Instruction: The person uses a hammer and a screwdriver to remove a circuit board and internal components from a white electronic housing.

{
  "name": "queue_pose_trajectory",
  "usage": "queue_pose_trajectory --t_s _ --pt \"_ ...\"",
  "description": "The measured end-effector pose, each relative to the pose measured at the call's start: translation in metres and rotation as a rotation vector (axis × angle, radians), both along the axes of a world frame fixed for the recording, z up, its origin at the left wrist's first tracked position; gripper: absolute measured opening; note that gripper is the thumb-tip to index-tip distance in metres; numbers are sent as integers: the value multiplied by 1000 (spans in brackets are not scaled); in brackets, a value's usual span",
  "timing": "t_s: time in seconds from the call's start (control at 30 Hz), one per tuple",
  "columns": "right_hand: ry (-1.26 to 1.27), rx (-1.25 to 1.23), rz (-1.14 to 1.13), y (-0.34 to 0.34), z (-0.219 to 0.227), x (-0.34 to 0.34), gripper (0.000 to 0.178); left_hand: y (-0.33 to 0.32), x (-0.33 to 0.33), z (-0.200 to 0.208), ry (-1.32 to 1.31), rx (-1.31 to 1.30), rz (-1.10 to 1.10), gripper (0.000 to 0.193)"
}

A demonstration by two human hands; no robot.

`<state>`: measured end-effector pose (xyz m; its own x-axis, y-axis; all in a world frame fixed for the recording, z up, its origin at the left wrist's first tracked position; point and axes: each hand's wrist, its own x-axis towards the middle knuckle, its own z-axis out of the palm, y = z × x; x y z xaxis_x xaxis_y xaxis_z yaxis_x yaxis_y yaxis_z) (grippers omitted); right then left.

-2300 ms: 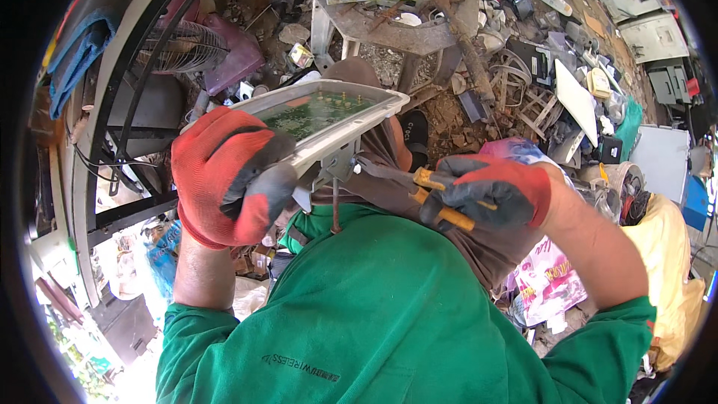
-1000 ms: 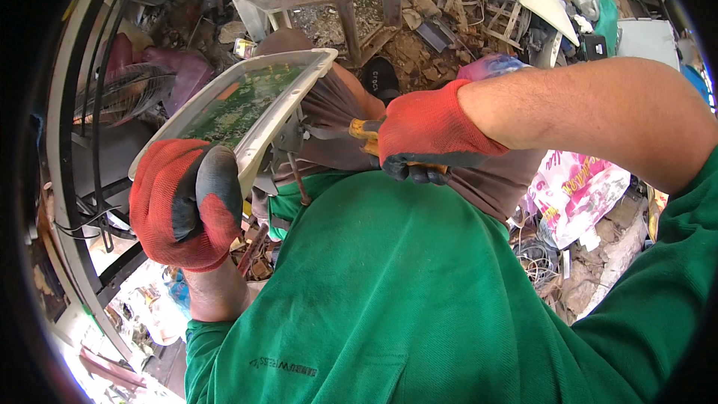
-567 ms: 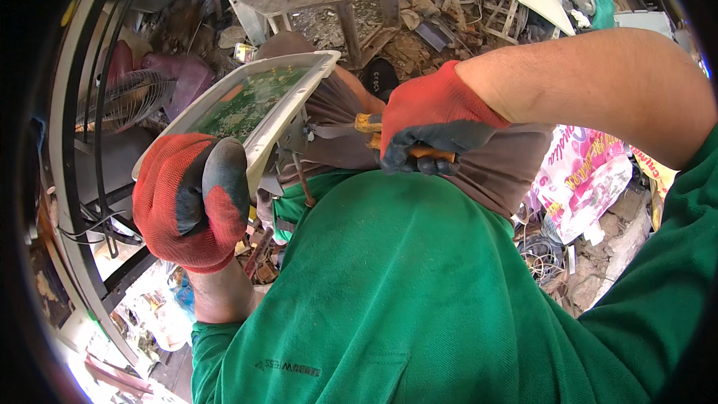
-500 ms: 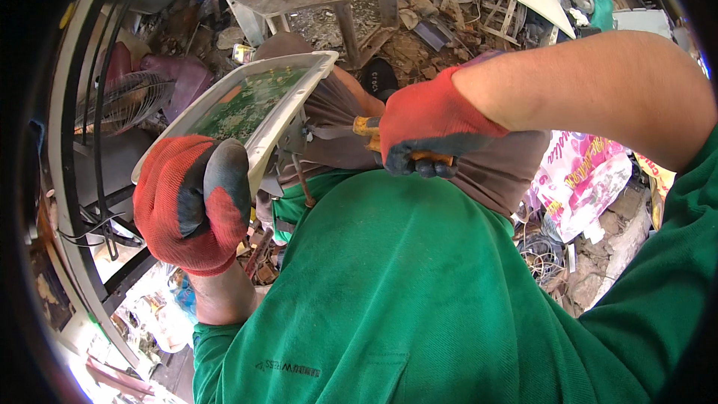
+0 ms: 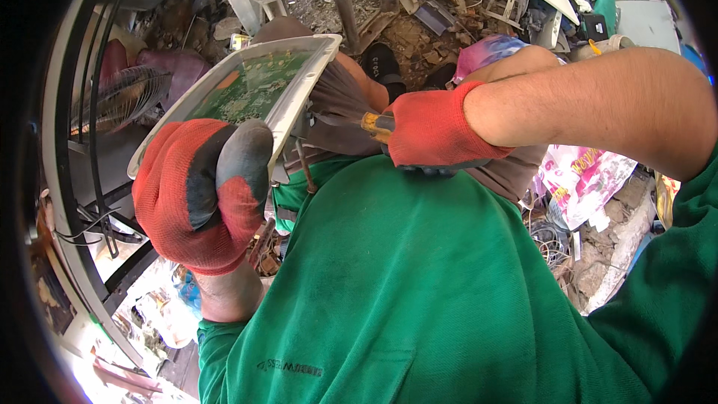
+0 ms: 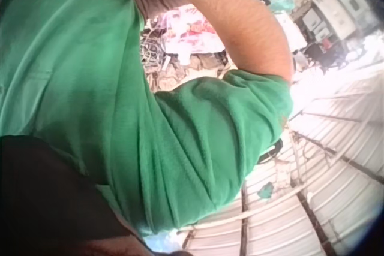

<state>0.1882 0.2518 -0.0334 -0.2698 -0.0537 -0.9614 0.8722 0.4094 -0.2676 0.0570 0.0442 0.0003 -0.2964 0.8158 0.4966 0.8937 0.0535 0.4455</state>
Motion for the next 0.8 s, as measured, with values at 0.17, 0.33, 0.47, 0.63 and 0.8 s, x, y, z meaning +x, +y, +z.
queue_pose_trajectory --t_s 0.17,0.33,0.47,0.63,0.8 --pt "78 65 50 -5 2 4 52 5 2 0 13 -6 25 21" --pt "101 -186 -180 2 -19 18 47 1 -3 2 -19 29 50 21" --pt "-10 -374 -265 17 -14 19 41 -7 -18 5 -62 -9 -4 23" --pt "327 -353 -193 19 -14 38 47 -15 -27 7 -100 -4 77 34" --pt "732 49 -102 17 -34 79 65 -14 -40 10 -395 58 295 28"
